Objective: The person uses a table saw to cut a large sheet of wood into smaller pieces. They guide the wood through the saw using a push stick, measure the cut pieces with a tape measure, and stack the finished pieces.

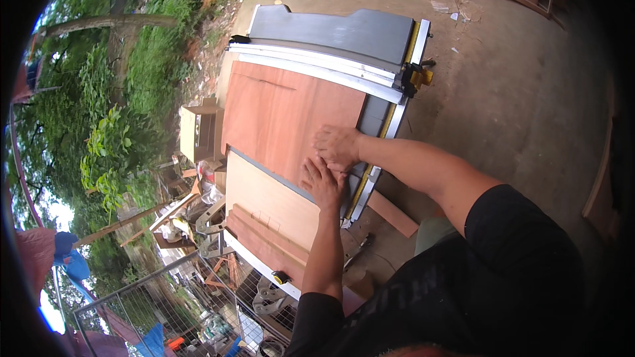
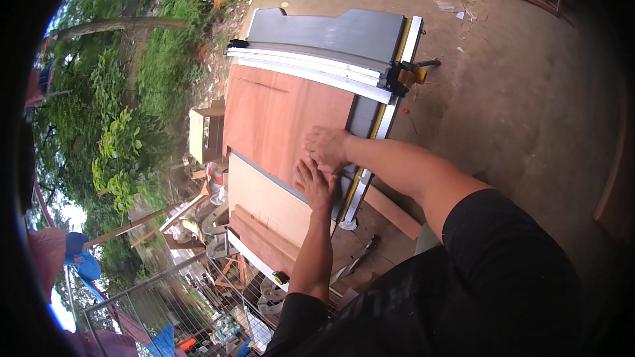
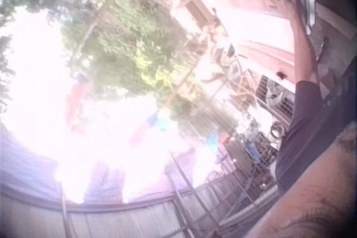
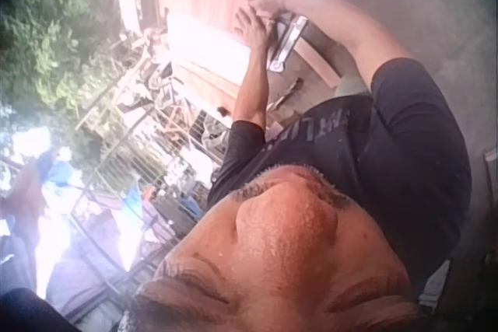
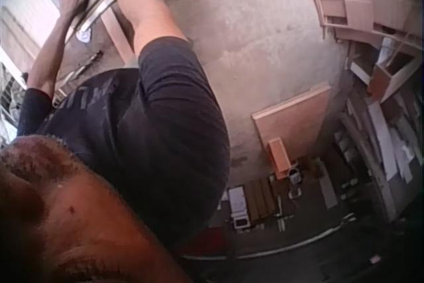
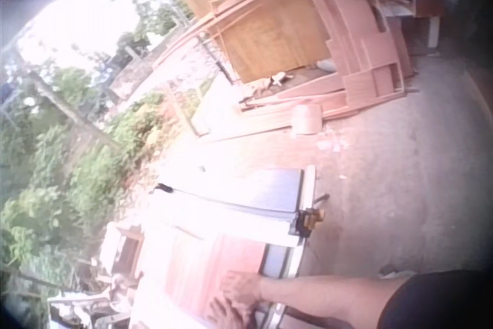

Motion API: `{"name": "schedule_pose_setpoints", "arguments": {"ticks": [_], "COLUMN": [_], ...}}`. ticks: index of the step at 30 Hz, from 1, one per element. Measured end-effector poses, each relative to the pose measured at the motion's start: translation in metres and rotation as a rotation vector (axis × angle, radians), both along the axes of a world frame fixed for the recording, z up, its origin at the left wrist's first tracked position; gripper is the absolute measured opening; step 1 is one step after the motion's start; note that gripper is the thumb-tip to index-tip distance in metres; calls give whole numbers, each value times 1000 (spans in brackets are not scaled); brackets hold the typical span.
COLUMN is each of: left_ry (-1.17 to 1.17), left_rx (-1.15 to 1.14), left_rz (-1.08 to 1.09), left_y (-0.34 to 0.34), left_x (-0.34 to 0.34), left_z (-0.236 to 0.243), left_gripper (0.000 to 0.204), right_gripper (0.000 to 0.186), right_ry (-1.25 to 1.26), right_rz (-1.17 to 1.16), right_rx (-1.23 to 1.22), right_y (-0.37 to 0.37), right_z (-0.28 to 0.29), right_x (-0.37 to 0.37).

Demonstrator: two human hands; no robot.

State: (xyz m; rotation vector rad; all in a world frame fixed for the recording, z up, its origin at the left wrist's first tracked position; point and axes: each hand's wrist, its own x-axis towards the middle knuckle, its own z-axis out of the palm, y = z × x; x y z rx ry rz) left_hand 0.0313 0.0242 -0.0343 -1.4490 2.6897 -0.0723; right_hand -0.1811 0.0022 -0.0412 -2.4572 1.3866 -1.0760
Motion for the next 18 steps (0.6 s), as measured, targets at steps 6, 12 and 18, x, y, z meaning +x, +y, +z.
{"name": "schedule_pose_setpoints", "arguments": {"ticks": [6,12,18], "left_ry": [-4,196,315], "left_rx": [-20,5,103], "left_rz": [93,252,307], "left_y": [3,9,7], "left_x": [-7,-44,-23], "left_z": [0,12,30], "left_gripper": [92,85,93], "right_gripper": [42,41,33], "right_ry": [111,79,-42], "right_rz": [39,-3,-49], "right_rx": [75,50,357], "right_y": [-6,-2,-28], "right_z": [11,7,44], "right_x": [5,-7,57]}}
